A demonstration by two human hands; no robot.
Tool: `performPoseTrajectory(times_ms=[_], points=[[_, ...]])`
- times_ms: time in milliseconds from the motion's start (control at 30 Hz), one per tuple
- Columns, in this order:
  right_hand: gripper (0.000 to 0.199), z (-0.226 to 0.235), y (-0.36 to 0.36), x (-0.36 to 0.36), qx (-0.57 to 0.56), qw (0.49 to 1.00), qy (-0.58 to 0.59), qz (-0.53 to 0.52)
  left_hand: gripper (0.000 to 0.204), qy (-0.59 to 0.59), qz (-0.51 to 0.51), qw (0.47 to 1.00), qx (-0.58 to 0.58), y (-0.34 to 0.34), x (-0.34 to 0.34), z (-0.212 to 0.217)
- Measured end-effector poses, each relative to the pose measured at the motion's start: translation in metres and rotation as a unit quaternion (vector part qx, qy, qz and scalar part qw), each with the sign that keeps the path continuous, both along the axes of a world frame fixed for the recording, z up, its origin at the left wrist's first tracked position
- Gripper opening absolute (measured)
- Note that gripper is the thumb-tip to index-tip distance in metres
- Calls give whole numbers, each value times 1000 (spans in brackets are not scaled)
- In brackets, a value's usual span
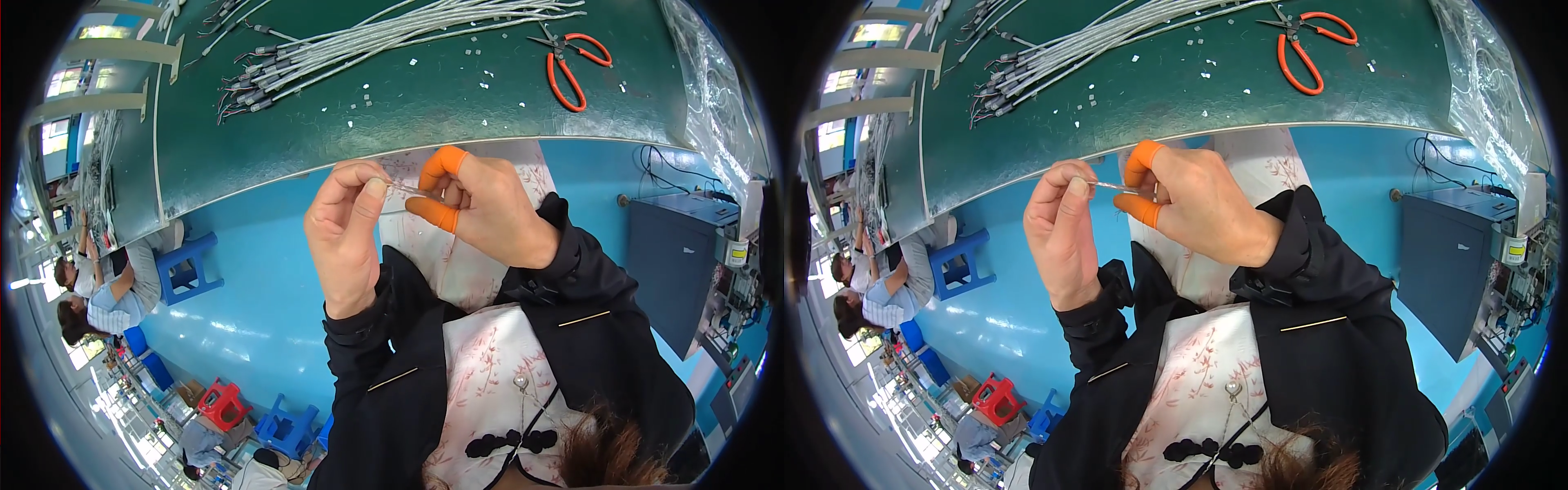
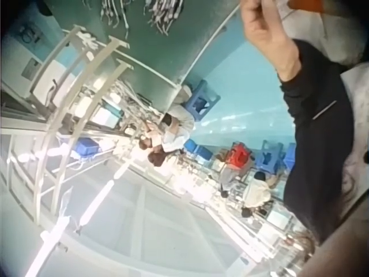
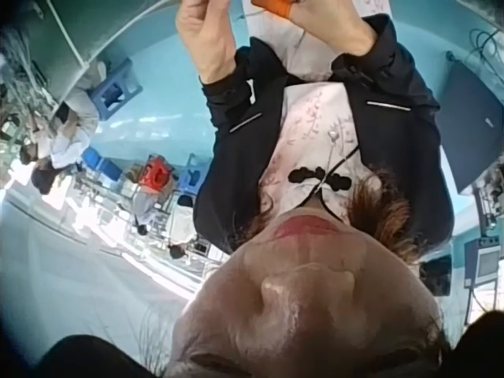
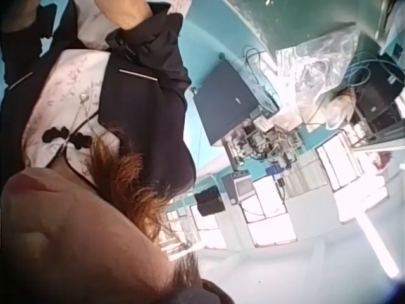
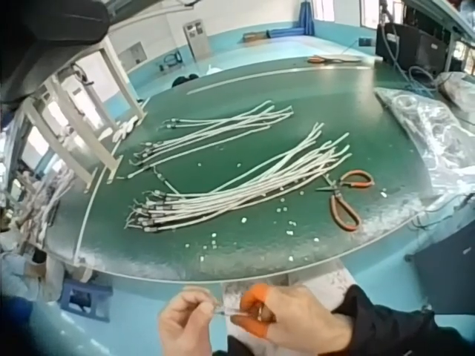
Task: The person picks up a wire, trims the end with shears, and then slides a small plastic sleeve onto the wire by hand.
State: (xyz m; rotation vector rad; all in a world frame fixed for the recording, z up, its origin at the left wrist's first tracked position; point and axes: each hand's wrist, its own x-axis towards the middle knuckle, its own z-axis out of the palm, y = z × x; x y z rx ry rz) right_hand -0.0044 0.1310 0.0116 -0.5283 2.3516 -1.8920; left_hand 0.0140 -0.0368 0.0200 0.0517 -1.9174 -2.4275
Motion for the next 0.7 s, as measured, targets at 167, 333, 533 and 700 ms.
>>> performPoseTrajectory(times_ms=[167,333,533,700], points=[[17,-11,-1,-1,-22,997,78,3,5,2,11,1000,-4,-3,0,3],[15,-8,-2,2,-18,996,80,-19,5,6,8,1000,-4,-2,2,0],[15,-3,-2,3,5,998,56,-16,6,-2,9,1000,4,-2,3,-1],[17,-2,-3,3,1,999,49,-17,6,-1,7,1000,7,-3,4,-2]])
